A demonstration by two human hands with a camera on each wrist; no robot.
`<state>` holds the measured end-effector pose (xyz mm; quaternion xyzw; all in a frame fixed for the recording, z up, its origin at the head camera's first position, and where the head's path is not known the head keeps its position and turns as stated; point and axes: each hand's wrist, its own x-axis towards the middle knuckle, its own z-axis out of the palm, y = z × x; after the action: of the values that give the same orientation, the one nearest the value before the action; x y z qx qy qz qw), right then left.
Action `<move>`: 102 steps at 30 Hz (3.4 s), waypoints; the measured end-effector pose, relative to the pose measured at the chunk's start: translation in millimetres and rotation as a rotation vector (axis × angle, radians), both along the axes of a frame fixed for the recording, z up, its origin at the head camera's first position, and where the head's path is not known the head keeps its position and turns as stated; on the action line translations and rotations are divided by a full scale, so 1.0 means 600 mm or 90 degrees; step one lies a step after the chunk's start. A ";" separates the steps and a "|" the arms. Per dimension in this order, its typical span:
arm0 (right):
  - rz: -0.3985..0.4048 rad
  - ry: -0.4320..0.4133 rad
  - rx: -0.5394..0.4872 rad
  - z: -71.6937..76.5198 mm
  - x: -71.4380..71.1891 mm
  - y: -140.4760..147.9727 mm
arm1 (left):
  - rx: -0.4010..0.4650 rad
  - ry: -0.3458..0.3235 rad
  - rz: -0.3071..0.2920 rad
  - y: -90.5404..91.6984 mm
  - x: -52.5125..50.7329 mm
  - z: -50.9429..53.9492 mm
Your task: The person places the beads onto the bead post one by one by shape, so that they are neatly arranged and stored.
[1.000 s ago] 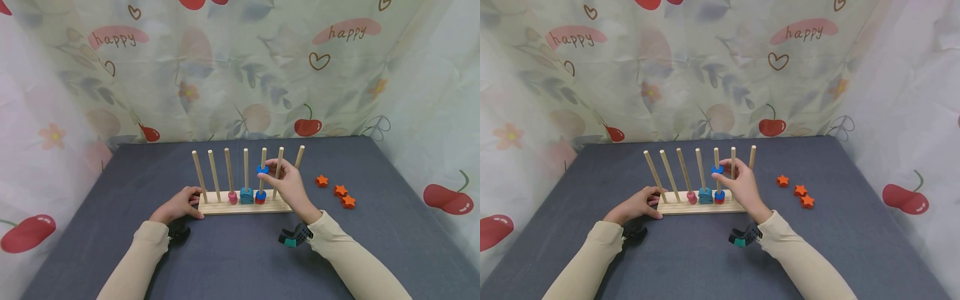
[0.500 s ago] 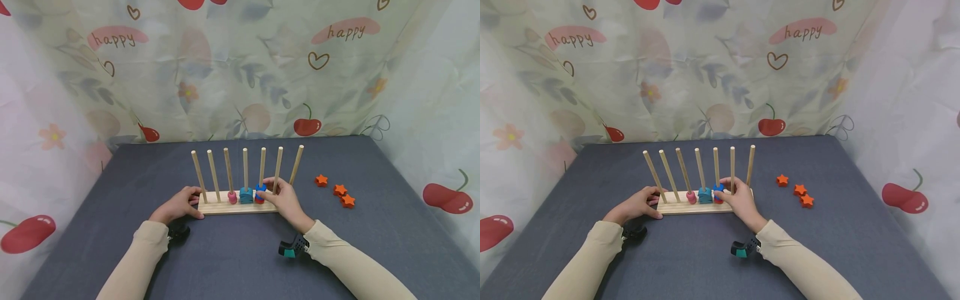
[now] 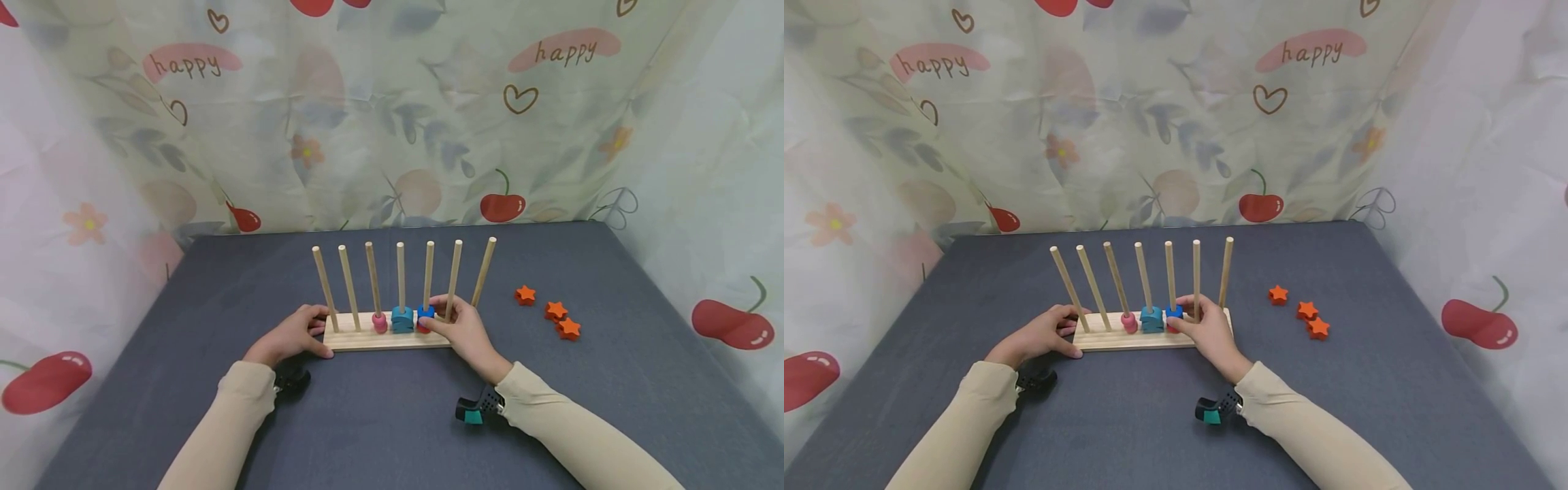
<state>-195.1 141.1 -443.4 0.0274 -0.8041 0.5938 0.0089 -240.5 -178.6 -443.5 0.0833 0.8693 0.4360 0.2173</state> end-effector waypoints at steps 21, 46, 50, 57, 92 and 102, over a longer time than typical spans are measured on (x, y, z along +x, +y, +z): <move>0.056 0.019 0.008 0.001 0.004 0.012 | 0.014 0.007 -0.009 0.001 0.000 -0.001; 0.163 0.012 0.268 0.087 0.075 0.221 | 0.003 0.013 -0.008 0.001 -0.001 0.000; 0.096 0.025 0.279 0.093 0.080 0.263 | 0.005 0.012 -0.007 0.001 -0.002 0.001; 0.003 0.009 0.329 0.088 0.076 0.317 | 0.010 0.015 -0.010 0.001 0.000 0.002; -0.002 -0.068 0.442 0.055 0.051 0.342 | 0.010 0.005 -0.001 0.002 0.000 -0.001; -0.041 -0.031 0.373 0.121 0.046 0.302 | 0.015 0.011 -0.009 0.001 0.001 0.000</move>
<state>-167.2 322.4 -371.0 -0.0114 -0.9416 0.3365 0.0001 -239.6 -178.2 -443.4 0.0956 0.8654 0.4439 0.2118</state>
